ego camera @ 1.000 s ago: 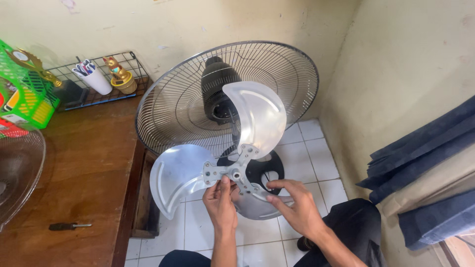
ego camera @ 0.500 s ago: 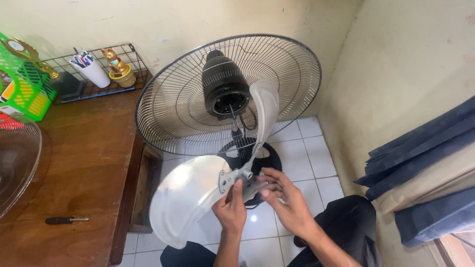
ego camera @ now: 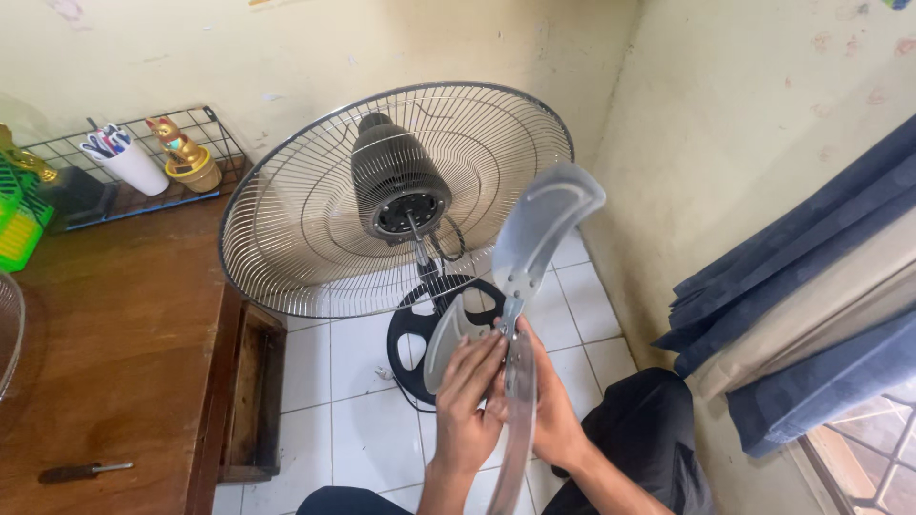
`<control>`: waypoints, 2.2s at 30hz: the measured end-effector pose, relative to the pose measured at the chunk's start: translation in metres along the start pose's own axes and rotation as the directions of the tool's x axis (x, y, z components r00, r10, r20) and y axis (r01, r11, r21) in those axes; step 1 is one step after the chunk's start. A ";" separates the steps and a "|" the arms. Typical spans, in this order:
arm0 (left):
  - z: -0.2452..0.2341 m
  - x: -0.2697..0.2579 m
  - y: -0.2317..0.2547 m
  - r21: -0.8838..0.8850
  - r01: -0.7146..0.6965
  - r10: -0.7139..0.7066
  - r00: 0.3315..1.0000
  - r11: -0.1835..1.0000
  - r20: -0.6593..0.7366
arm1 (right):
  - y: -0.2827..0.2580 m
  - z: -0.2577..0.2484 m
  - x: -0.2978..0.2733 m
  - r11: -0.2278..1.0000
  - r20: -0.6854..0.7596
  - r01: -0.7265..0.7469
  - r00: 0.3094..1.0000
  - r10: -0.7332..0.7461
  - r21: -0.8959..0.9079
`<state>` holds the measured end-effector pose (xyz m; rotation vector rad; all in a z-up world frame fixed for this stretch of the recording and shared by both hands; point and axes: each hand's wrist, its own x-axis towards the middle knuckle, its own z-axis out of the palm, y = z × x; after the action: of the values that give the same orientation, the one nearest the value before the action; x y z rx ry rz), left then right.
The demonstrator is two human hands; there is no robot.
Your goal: The person disassembles a standing electric fan by removing the front grille, fan blades, and rear grille. They use a screwdriver to loosen screws and place the removed parts on a nearby wooden table.
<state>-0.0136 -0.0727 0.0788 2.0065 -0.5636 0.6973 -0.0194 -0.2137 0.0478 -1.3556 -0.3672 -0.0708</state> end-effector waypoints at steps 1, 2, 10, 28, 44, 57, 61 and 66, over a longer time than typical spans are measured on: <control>-0.004 0.001 0.000 0.041 0.025 -0.025 1.000 0.999 0.013 | 0.006 -0.001 0.004 1.000 -0.042 0.001 0.999 0.000 0.020; -0.008 0.000 0.000 0.082 0.049 -0.051 0.998 0.995 0.025 | 0.012 -0.001 0.010 0.999 -0.083 0.003 0.997 0.000 0.039; -0.044 -0.007 -0.031 -0.022 0.393 -0.389 0.916 0.919 0.096 | 0.026 -0.025 0.008 0.951 -0.207 -0.164 0.953 0.221 0.261; -0.015 -0.017 -0.090 -0.659 0.671 -0.725 0.633 0.340 0.271 | 0.047 -0.040 0.025 0.812 -0.028 -0.514 0.840 0.541 0.277; -0.037 -0.021 -0.067 -0.901 0.278 -0.775 0.625 0.332 -0.093 | 0.029 -0.038 0.000 0.946 0.058 -0.323 0.944 0.323 -0.015; -0.064 -0.030 -0.067 -0.574 0.760 -0.733 0.572 0.304 0.369 | 0.009 -0.044 -0.003 0.891 -0.145 -0.369 0.929 0.341 -0.264; -0.050 -0.036 -0.069 -0.617 0.656 -0.648 0.704 0.435 0.291 | 0.006 -0.055 0.011 0.895 -0.082 -0.370 0.929 0.361 -0.251; -0.054 -0.055 -0.082 -0.930 0.212 -0.678 0.733 0.301 -0.053 | 0.014 -0.063 0.020 0.931 0.040 -0.310 0.946 0.323 -0.190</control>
<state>-0.0159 0.0199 0.0147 0.8200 0.0278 0.3175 0.0170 -0.2683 0.0298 -1.5867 -0.1996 0.2180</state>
